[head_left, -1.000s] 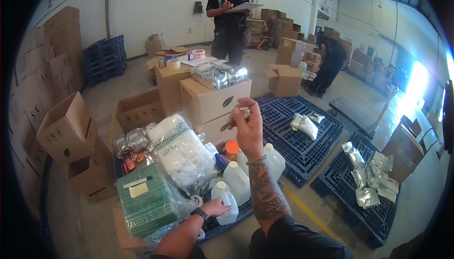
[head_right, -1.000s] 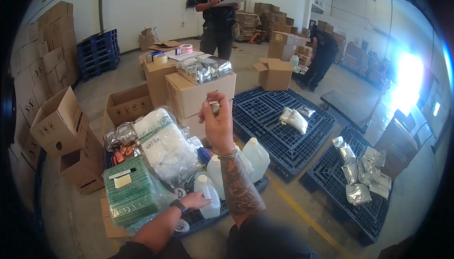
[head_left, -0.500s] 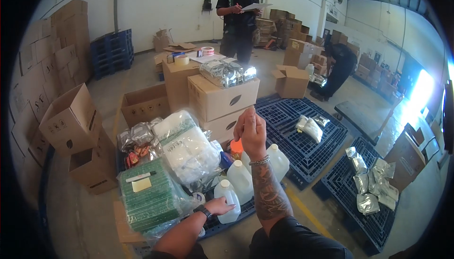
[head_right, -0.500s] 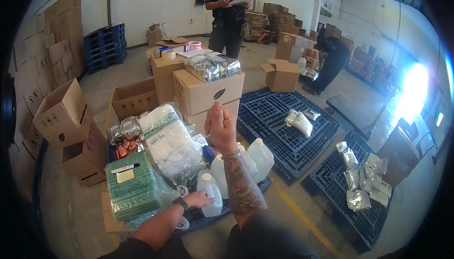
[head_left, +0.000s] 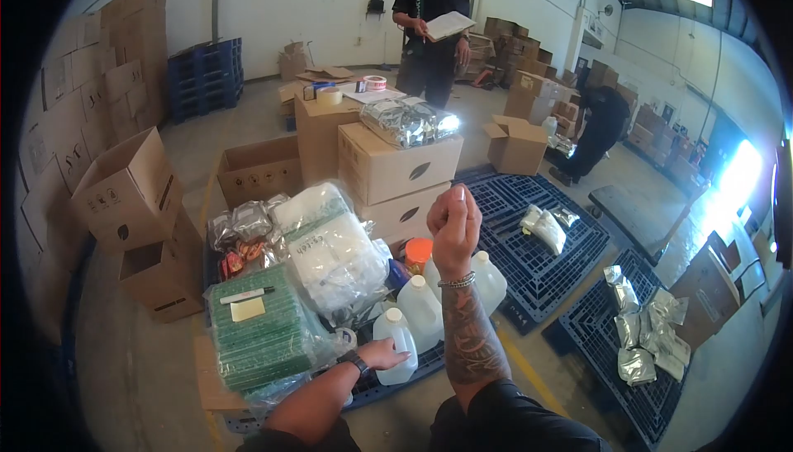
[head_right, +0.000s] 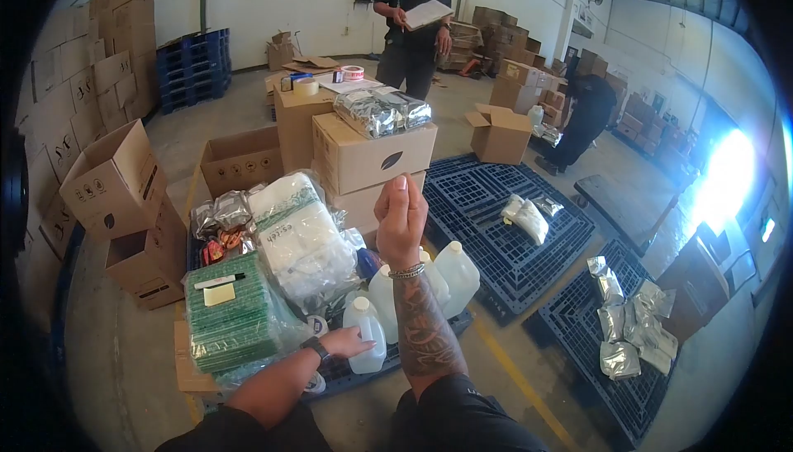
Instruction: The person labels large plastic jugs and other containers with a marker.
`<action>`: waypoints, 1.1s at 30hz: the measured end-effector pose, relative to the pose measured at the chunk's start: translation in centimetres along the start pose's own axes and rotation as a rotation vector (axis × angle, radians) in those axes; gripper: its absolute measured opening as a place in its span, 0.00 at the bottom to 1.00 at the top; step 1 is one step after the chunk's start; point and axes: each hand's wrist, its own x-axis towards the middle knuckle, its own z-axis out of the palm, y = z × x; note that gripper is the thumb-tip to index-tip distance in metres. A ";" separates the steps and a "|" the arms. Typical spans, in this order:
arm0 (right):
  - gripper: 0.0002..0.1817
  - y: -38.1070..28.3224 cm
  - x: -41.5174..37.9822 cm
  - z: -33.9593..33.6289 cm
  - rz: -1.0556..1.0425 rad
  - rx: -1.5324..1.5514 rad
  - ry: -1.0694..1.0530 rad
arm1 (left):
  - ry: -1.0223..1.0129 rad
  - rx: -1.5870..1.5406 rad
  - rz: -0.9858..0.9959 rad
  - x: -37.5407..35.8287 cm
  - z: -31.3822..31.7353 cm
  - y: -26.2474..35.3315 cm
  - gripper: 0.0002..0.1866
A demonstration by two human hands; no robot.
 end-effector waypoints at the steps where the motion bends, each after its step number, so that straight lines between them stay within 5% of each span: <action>1: 0.20 0.0 0.0 0.0 0.013 0.084 -0.002 | -0.001 -0.001 -0.002 0.0 0.1 -0.1 0.45; 11: 0.20 -0.2 -0.2 0.8 -0.065 0.196 0.105 | -0.010 0.002 -0.018 0.2 0.1 0.1 0.43; 17: 0.11 -1.4 0.2 2.7 0.079 0.248 0.150 | -0.017 -0.004 -0.041 0.0 -0.1 0.4 0.43; 19: 0.09 -0.6 0.1 2.2 0.079 0.099 0.016 | 0.007 0.012 -0.024 0.4 0.5 -0.1 0.43; 22: 0.12 -0.6 -0.4 1.9 0.089 0.095 0.012 | 0.000 0.006 0.014 -0.3 -0.2 0.4 0.46; 24: 0.24 -0.2 -0.3 2.1 -0.014 -0.042 0.057 | -0.030 0.004 -0.009 -0.6 -0.6 0.9 0.46; 33: 0.28 1.3 -0.5 1.5 0.003 -0.058 0.144 | -0.008 0.010 -0.035 -0.5 -0.4 0.8 0.44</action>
